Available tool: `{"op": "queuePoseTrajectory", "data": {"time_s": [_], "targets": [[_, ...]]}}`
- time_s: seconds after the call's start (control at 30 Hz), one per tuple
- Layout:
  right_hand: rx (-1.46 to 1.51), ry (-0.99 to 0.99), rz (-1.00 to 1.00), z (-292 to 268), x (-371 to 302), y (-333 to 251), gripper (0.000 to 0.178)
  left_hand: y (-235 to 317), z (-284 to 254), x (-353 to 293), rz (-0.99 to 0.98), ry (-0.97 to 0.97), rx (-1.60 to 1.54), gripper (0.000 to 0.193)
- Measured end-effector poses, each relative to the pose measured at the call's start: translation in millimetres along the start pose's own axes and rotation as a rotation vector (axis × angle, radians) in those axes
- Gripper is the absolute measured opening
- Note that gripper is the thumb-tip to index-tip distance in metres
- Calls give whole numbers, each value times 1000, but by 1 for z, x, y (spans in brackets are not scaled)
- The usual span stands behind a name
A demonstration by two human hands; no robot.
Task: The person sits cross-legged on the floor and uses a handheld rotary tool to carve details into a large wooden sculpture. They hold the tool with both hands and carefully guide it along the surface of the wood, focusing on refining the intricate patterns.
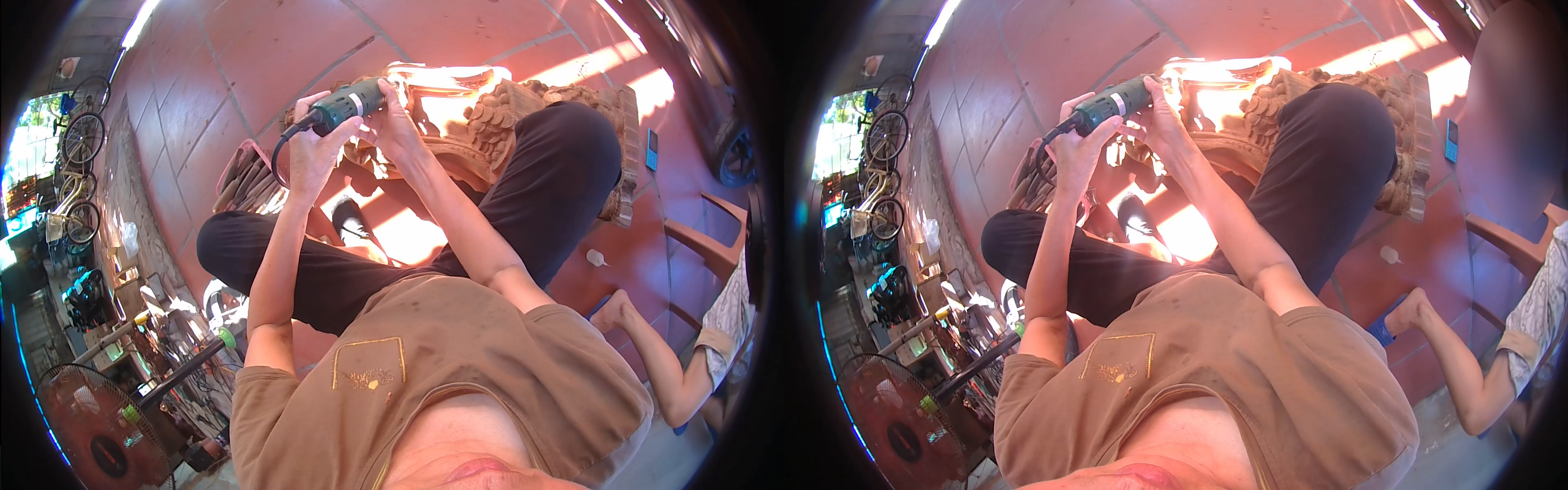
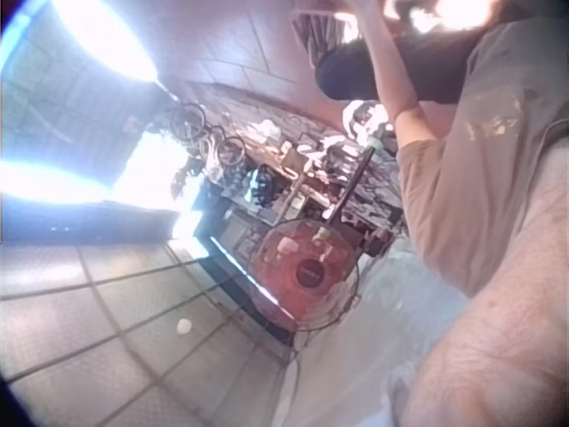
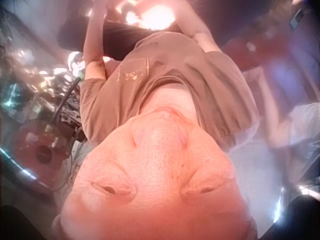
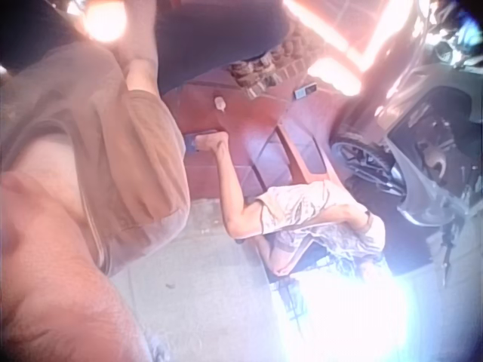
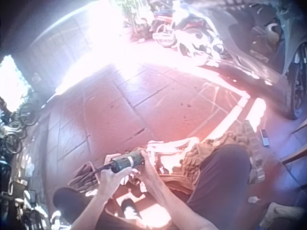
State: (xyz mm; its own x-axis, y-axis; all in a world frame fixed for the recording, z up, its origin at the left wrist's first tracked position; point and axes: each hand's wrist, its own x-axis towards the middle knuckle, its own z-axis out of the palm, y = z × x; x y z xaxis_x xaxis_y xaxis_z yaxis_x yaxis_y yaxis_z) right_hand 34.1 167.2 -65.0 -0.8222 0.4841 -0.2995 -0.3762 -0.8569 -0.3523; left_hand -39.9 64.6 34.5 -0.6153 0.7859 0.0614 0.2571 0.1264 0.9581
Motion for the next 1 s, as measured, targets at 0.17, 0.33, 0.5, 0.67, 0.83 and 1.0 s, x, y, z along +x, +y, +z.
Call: {"op": "queuePoseTrajectory", "data": {"time_s": [0.17, 0.33, 0.5, 0.67, 0.83, 1.0], "targets": [[19, -9, -4, 1, -3, 3, 46, 1, -5, 1, -9, -17, 32, 54], [57, -12, 2, 3, -7, 6, 46, 5, -8, 2, -74, -24, 12, 52], [11, 5, -3, 2, -3, 4, 46, -1, -6, 1, -52, -5, -8, 53], [-42, 29, 5, 5, -4, -2, 44, 1, 0, -2, -51, -3, -40, 56], [-32, 9, -10, 2, -1, -1, 45, -4, -3, 1, -39, -10, -28, 57], [26, 9, -14, 5, -4, 7, 48, 0, -10, 3, -90, -9, -28, 55]]}}
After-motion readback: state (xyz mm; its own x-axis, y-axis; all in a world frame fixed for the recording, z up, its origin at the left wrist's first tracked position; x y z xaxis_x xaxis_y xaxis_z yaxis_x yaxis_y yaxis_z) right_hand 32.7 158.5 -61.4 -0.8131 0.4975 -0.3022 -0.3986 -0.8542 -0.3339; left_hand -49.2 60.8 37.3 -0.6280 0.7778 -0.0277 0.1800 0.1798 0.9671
